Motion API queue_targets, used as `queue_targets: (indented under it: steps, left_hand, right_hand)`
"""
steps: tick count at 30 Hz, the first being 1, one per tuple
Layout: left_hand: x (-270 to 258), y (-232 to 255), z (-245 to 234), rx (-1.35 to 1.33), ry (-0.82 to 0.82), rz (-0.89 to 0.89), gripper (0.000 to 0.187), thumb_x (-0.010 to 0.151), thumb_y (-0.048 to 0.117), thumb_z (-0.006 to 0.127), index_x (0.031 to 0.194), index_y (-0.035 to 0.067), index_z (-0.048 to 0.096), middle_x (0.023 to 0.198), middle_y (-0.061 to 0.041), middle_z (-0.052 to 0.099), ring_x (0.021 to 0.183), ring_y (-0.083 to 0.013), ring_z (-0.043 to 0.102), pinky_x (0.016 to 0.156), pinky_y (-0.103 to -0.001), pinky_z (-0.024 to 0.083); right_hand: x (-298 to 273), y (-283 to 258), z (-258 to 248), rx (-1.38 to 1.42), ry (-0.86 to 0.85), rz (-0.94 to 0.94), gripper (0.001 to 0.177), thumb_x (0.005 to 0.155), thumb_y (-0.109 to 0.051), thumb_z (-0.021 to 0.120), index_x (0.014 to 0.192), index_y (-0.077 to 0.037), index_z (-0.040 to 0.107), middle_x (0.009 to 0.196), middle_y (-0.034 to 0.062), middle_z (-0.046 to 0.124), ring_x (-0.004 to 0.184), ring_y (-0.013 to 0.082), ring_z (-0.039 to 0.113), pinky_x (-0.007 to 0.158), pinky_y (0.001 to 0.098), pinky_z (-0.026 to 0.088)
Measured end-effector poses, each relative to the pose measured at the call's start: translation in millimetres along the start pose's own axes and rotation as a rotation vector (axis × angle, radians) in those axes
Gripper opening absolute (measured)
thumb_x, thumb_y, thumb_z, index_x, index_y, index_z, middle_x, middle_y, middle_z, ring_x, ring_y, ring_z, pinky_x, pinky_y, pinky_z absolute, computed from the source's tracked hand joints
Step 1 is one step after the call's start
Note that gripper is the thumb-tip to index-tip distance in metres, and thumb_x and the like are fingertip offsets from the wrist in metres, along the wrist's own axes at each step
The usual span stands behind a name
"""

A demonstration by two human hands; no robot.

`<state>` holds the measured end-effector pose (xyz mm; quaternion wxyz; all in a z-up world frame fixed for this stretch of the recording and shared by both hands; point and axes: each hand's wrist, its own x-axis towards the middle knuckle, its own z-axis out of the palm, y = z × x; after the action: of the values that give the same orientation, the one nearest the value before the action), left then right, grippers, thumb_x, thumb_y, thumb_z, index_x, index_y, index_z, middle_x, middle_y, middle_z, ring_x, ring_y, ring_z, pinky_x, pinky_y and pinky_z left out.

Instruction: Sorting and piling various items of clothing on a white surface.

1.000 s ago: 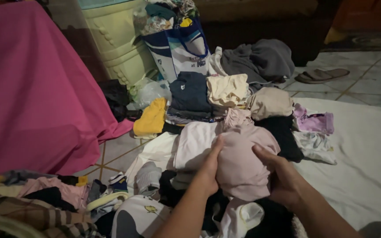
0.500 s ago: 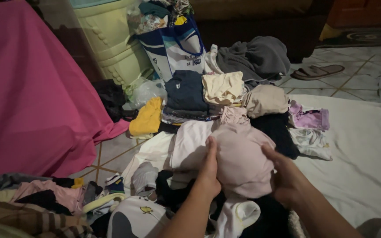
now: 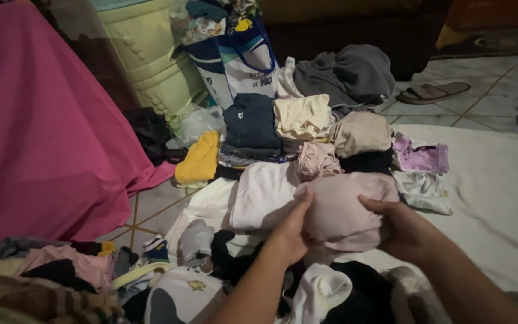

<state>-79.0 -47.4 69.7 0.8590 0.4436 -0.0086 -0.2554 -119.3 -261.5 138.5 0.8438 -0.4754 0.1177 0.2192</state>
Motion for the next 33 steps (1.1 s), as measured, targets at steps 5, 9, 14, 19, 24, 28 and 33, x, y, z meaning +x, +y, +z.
queue_targets:
  steps: [5,9,14,19,24,28,33]
  left_hand:
    - [20,5,21,-0.008,0.049,-0.058,0.067,0.085,0.054,0.068,0.142,0.022,0.056,0.139,-0.001,0.062,0.126,-0.0242,0.058,0.102,-0.051,0.047]
    - [41,14,34,0.002,-0.087,0.030,0.059,0.089,0.042,0.073,0.139,0.015,0.058,0.134,-0.002,0.065,0.123,-0.0229,0.063,0.102,-0.049,0.051]
    - [59,6,37,-0.020,-0.219,0.016,0.060,0.092,0.044,0.073,0.139,0.010,0.058,0.132,-0.006,0.067,0.118,-0.0250,0.065,0.103,-0.049,0.052]
    - [48,-6,43,-0.062,-0.133,-0.106,0.069,0.089,0.053,0.072,0.144,0.014,0.056,0.142,-0.005,0.062,0.126,-0.0255,0.061,0.106,-0.047,0.049]
    - [43,-16,35,-0.108,-0.122,-0.156,0.075,0.081,0.051,0.077,0.143,0.014,0.056,0.143,-0.008,0.062,0.129,-0.0288,0.060,0.106,-0.050,0.049]
    - [37,-21,28,-0.071,-0.059,-0.110,0.068,0.081,0.042,0.080,0.139,0.011,0.060,0.138,-0.009,0.065,0.127,-0.0294,0.062,0.105,-0.049,0.051]
    - [25,-24,16,-0.072,0.056,-0.108,0.059,0.080,0.033,0.079,0.132,0.010,0.066,0.128,-0.009,0.070,0.116,-0.0277,0.066,0.099,-0.044,0.054]
  right_hand:
    - [-14,-24,-2,-0.032,0.034,-0.015,0.060,0.084,-0.034,0.065,0.133,0.000,0.057,0.126,0.0200,0.070,0.112,0.0397,0.068,0.094,0.0584,0.052]
    - [-3,-29,-28,-0.032,0.103,-0.014,0.063,0.085,-0.040,0.065,0.136,-0.003,0.058,0.128,0.0185,0.070,0.115,0.0376,0.067,0.100,0.0551,0.053]
    - [3,-36,-49,-0.029,0.082,-0.056,0.063,0.084,-0.037,0.066,0.136,-0.003,0.058,0.127,0.0158,0.071,0.114,0.0349,0.068,0.102,0.0546,0.052]
    - [19,-20,-75,-0.088,0.104,-0.048,0.062,0.086,-0.035,0.068,0.137,-0.001,0.058,0.125,0.0154,0.070,0.111,0.0333,0.067,0.101,0.0535,0.052]
    - [17,-5,-62,-0.028,0.118,-0.001,0.060,0.082,-0.034,0.068,0.135,-0.007,0.060,0.125,0.0122,0.072,0.111,0.0318,0.070,0.098,0.0517,0.053]
    - [20,6,-69,-0.013,0.133,0.057,0.060,0.082,-0.035,0.068,0.134,-0.007,0.061,0.124,0.0126,0.073,0.110,0.0322,0.070,0.097,0.0517,0.054]
    - [26,18,-72,-0.085,0.130,0.166,0.062,0.080,-0.038,0.070,0.133,-0.007,0.063,0.117,0.0126,0.076,0.102,0.0307,0.072,0.091,0.0478,0.055]
